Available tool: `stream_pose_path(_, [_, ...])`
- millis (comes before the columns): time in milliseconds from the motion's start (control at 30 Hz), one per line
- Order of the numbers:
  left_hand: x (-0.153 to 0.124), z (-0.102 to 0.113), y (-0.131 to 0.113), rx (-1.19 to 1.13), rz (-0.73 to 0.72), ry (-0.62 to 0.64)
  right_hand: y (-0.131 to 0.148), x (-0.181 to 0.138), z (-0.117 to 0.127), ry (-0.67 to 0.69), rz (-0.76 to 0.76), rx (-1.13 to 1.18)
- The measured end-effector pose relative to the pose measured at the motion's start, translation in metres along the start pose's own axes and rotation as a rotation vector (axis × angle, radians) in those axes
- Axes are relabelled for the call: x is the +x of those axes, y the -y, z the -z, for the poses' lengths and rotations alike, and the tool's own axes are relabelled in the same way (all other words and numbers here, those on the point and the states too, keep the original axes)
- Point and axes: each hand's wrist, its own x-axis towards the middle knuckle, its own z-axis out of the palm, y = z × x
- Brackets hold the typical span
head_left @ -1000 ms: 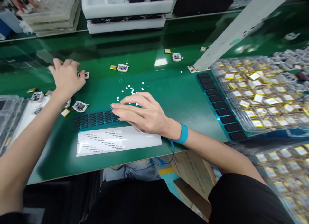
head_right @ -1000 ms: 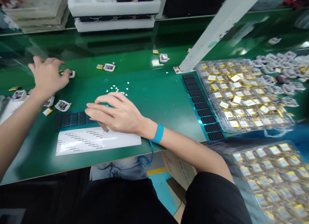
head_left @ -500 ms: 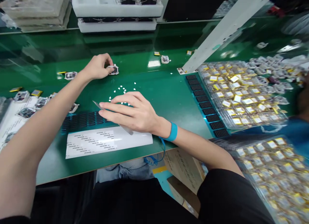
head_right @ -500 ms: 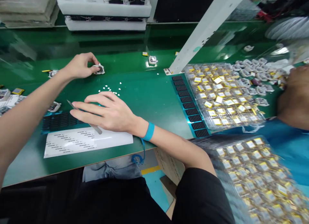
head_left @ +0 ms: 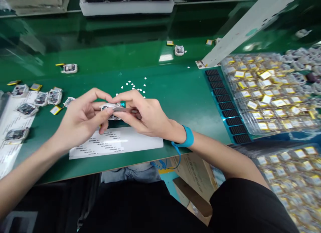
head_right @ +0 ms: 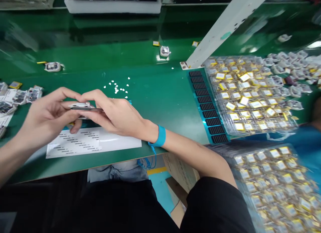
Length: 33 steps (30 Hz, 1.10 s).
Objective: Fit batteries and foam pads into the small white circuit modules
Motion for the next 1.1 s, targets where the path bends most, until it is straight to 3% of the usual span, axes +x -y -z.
stream_pose_path(233, [-0.011,-0.009,0.010,0.095,-0.126,-0.112,-0.005,-0.002,-0.006,0.008,0.076,-0.108])
stream_pose_path(400, [-0.017,-0.011,0.016,0.147,-0.080,-0.187,-0.002,-0.004,-0.007,-0.047,0.050,-0.091])
stream_pose_path(600, [-0.027,-0.018,0.019,0.134,-0.070,-0.226,0.002,-0.008,-0.008,-0.010,0.022,-0.106])
stream_pose_path(833, [-0.038,-0.024,0.031,0.278,-0.270,-0.313,0.004,-0.012,-0.010,0.040,0.060,-0.051])
stream_pose_path(1100, [-0.032,-0.019,0.022,0.087,-0.091,-0.329,0.001,-0.008,-0.008,0.041,0.067,0.029])
